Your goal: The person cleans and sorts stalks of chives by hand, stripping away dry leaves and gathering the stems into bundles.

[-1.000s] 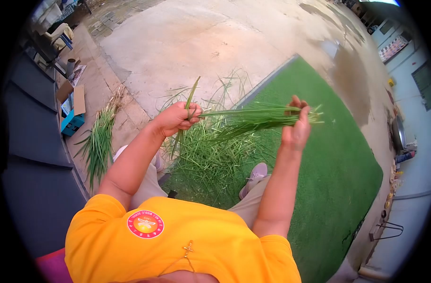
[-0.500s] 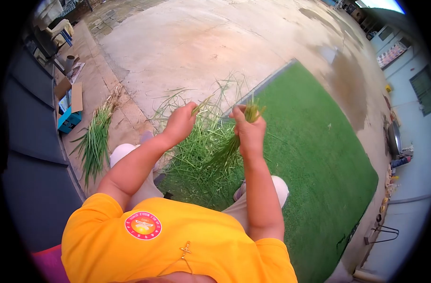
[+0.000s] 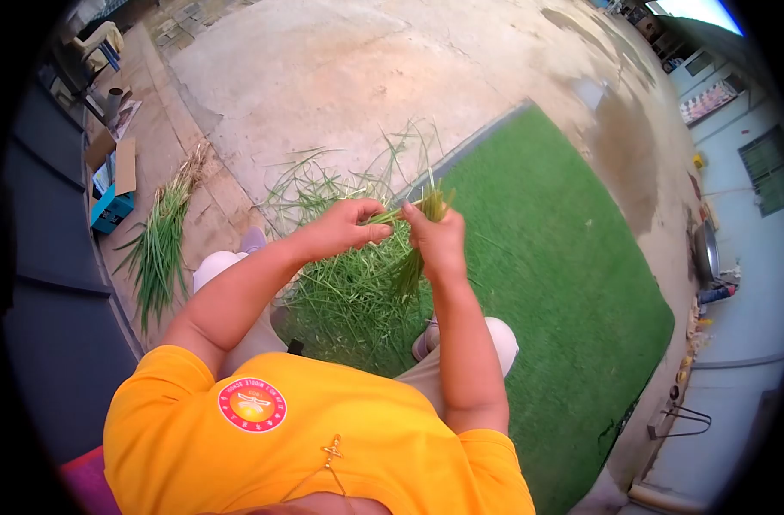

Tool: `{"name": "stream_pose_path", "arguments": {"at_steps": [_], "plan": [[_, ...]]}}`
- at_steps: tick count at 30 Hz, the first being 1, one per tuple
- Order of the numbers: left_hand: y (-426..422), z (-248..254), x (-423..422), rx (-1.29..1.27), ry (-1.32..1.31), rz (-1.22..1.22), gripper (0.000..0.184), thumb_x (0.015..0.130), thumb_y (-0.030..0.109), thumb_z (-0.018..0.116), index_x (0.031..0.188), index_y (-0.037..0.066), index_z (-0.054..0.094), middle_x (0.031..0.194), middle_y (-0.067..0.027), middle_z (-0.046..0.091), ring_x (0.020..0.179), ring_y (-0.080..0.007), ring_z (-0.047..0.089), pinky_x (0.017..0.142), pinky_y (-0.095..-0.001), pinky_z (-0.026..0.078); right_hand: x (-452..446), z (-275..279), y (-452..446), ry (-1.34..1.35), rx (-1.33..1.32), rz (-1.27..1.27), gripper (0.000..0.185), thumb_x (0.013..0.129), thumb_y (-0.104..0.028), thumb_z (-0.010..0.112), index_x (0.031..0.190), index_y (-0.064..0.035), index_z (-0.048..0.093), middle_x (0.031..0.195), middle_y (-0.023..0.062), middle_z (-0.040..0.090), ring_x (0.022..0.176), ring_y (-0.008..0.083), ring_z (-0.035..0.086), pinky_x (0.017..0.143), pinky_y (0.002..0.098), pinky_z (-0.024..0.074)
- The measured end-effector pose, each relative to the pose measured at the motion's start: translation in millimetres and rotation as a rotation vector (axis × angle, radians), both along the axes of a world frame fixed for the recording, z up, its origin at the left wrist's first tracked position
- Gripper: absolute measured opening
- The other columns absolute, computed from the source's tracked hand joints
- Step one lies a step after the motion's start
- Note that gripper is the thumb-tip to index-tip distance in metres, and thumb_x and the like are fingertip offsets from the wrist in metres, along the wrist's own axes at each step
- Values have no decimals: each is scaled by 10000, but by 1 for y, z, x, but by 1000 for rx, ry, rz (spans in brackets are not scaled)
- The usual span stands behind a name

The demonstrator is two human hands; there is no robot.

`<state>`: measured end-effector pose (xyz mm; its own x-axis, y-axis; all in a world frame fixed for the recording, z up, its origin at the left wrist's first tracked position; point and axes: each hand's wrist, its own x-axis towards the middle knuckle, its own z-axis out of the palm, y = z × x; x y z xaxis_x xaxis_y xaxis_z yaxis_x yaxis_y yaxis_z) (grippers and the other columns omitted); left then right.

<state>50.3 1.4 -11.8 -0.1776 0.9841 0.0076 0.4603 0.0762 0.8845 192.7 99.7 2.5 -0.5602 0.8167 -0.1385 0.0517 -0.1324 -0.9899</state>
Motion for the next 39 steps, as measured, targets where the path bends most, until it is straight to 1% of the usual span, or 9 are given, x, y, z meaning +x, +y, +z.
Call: {"name": "stream_pose_path", "arguments": {"at_steps": [2,5,9,12,15,21,23,29,39], "plan": [[-1,3,-4,-65,-602,-76,155,856,177,536,900,29,548,670,-14,570,531,-52,468,469,-204,370,3,4,-1,27,-27,4,165,780,-157,658,744,-21,571,538,-22,450,434,68,370,412,224,282],[-4,4,-8,-55,-749,-48,129,870,161,511,890,39,550,645,-18,575,457,-28,423,429,-161,332,10,6,-3,2,-32,76,148,798,-143,631,765,-21,554,594,13,507,450,64,363,423,219,290],[-5,8,-12,-48,-710,-39,118,866,147,511,888,39,551,638,-28,584,428,-36,419,406,-164,332,13,8,0,195,-124,0,111,782,-111,633,774,-17,575,591,27,520,458,71,384,437,228,315],[-7,9,-15,-47,-682,-16,109,864,135,503,883,38,550,650,-34,597,437,-36,430,409,-164,337,18,12,10,351,-184,-104,67,809,-74,590,816,-29,541,797,106,605,482,66,353,457,218,321],[-8,11,-20,-39,-672,-2,96,859,120,500,877,40,549,656,-40,603,439,-37,433,414,-165,342,27,17,19,401,-131,-215,59,820,-71,578,821,-31,535,805,110,603,482,63,346,456,216,321],[-7,2,-29,-38,-618,119,78,846,101,508,862,31,541,666,-43,599,449,-41,435,427,-167,347,52,22,46,408,-41,-325,118,820,-121,606,824,-39,522,832,102,607,479,63,355,444,216,327],[-7,1,-29,-34,-718,136,75,843,102,513,861,32,532,680,-42,597,461,-40,434,425,-168,341,55,22,49,245,44,-351,205,777,-132,657,912,-28,541,832,73,606,488,55,390,433,208,327],[-8,7,-27,-53,-777,167,74,841,109,525,871,42,521,689,-36,592,472,-35,436,422,-163,330,42,21,31,3,144,-250,385,733,-95,675,1089,-16,550,832,32,596,522,37,430,430,186,328],[-5,8,-6,-151,-851,-7,78,837,117,536,870,52,508,653,-24,585,468,-34,452,401,-148,304,4,7,-12,157,-249,65,270,798,-176,633,975,20,575,686,17,552,467,45,363,420,201,293]]}}
